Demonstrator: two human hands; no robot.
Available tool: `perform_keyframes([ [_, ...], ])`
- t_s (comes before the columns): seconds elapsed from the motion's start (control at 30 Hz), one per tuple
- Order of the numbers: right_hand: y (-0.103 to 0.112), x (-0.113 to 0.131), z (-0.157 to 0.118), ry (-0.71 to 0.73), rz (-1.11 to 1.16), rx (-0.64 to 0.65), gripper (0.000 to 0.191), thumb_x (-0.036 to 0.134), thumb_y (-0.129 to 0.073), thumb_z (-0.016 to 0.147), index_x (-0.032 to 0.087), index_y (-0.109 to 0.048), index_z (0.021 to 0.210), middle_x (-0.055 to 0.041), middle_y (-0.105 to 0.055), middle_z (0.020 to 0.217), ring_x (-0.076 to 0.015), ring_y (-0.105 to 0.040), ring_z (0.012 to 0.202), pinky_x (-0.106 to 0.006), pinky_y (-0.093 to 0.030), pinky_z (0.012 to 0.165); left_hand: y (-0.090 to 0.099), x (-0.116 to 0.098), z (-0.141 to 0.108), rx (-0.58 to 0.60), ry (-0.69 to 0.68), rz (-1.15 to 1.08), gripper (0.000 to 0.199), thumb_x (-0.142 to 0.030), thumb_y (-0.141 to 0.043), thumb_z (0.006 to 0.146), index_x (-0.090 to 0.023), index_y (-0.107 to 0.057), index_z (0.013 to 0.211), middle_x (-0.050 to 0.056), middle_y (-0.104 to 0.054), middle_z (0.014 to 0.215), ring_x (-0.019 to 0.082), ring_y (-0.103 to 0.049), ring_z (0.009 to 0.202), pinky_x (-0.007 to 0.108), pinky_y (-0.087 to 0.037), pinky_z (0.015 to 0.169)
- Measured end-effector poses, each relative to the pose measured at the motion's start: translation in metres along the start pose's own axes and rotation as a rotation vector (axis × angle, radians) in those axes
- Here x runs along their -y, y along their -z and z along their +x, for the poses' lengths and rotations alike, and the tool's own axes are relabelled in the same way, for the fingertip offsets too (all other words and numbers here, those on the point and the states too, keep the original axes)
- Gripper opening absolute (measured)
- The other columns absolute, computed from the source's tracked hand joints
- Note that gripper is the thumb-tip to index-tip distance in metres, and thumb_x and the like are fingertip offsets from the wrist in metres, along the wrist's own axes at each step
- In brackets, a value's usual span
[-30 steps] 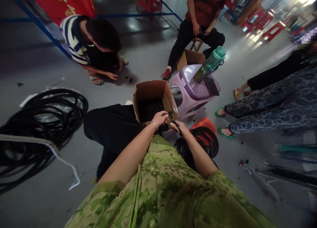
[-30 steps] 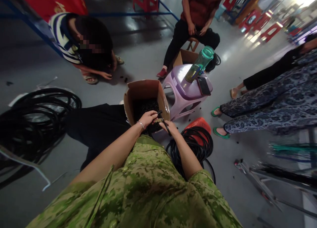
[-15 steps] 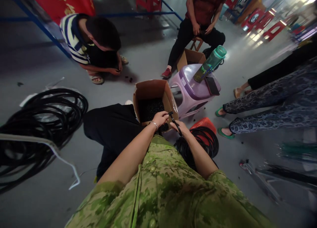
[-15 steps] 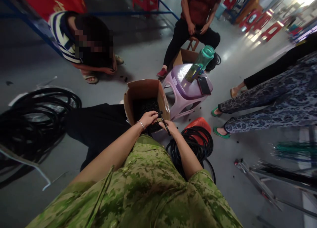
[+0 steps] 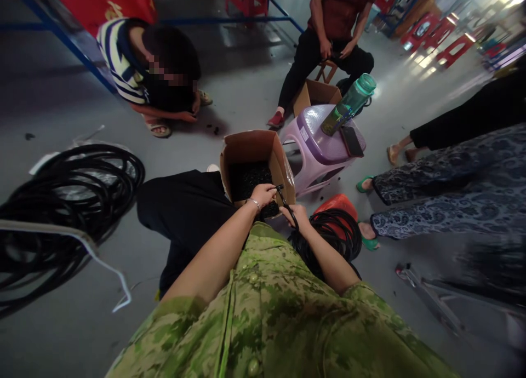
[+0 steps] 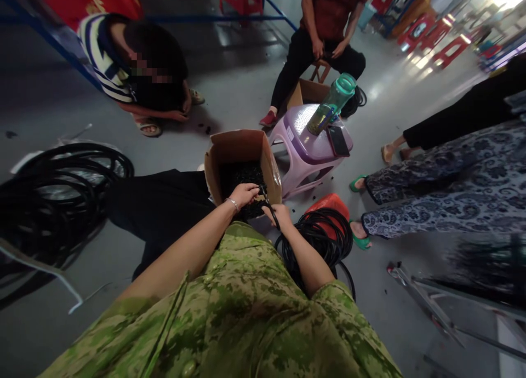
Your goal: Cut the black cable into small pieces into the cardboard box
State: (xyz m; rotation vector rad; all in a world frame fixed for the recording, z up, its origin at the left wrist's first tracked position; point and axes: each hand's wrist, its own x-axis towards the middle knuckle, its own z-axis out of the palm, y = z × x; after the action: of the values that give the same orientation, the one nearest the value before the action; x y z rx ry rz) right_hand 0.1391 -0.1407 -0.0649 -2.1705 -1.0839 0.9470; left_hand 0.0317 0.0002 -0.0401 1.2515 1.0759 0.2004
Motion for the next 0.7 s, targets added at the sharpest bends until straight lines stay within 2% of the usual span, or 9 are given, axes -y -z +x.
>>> perform_keyframes([
  [0.1,-0.013,0.003,-0.001,-0.018,0.033,-0.033,0.052,0.063,-0.056,0.079,0.018,-0.052,0.053,0.0015,-0.051,0.043,-0.0117,-0.052,0.037,-0.02,-0.039,0.042,0.0,0.002,0.002,-0.039,0.071,-0.001,0.011,-0.013,-0.056,0.085,-0.012,-0.067,0.087,-0.003,-0.056,0.056,0.006,-0.044,0.041,0.019,-0.035,0.045],
  [0.3,-0.028,0.004,0.002,-0.088,0.115,-0.041,0.053,0.066,-0.056,0.077,0.019,-0.05,0.053,0.0022,-0.049,0.042,-0.0109,-0.05,0.035,-0.02,-0.037,0.038,0.0,0.006,0.005,-0.118,0.183,-0.034,0.016,-0.015,-0.053,0.087,-0.013,-0.059,0.072,-0.002,-0.055,0.055,0.008,-0.047,0.042,0.019,-0.036,0.046],
  [0.47,-0.023,0.0,0.001,-0.071,0.098,-0.046,0.052,0.065,-0.058,0.076,0.019,-0.052,0.053,0.0014,-0.052,0.044,-0.0112,-0.051,0.036,-0.02,-0.039,0.039,0.0,0.005,0.001,-0.108,0.13,-0.059,0.01,-0.016,-0.06,0.083,-0.015,-0.058,0.074,-0.005,-0.051,0.05,0.006,-0.045,0.04,0.017,-0.034,0.045],
  [0.7,-0.017,-0.002,0.001,-0.078,0.103,-0.008,0.05,0.064,-0.056,0.079,0.017,-0.058,0.061,0.0007,-0.057,0.048,-0.0099,-0.054,0.038,-0.018,-0.04,0.041,0.001,0.001,-0.002,-0.112,0.065,-0.049,0.012,-0.013,-0.062,0.082,-0.015,-0.056,0.072,-0.005,-0.052,0.05,0.004,-0.044,0.038,0.015,-0.031,0.042],
])
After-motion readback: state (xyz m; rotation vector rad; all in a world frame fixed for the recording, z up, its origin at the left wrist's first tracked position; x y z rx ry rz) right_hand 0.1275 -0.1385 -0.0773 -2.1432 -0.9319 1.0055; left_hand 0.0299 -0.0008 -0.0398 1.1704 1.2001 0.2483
